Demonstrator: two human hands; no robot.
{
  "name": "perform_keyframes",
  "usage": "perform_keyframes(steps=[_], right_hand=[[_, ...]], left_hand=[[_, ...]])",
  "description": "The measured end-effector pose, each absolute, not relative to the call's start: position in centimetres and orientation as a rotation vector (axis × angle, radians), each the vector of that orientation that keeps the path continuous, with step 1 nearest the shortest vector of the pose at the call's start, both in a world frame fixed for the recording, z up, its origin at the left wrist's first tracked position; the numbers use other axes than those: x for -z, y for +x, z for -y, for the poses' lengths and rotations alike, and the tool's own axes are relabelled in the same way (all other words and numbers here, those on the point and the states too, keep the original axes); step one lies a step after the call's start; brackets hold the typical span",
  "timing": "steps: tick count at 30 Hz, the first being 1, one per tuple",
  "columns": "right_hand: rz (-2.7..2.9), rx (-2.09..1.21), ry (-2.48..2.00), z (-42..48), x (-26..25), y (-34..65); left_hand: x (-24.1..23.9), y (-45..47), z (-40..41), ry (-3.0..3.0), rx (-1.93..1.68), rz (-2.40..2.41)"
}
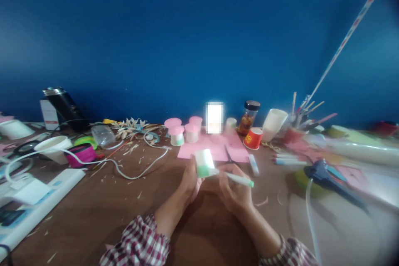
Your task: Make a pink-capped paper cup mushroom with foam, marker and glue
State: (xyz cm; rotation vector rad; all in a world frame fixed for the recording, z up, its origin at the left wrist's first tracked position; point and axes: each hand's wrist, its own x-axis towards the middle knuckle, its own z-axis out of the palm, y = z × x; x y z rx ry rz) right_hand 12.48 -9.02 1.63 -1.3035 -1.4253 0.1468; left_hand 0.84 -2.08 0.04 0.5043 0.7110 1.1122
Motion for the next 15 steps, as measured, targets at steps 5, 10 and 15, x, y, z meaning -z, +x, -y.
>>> perform_keyframes(steps=[5,10,15], right_hand=[[1.406,-0.172,-1.303,8.9,-1.35,12.47],[1.426,-0.183,-1.309,8.88,-1.07,12.57],[1.428,-0.222,-1.277,8.97,-0.96,12.65]], left_hand=[[0.02,0.87,2.06,0.506,-1.105,-0.721],[0.09,0.8,1.96,0.501,-1.119,-0.707],[-0.05,0.82,1.96,0.485,-1.127,-0.711]])
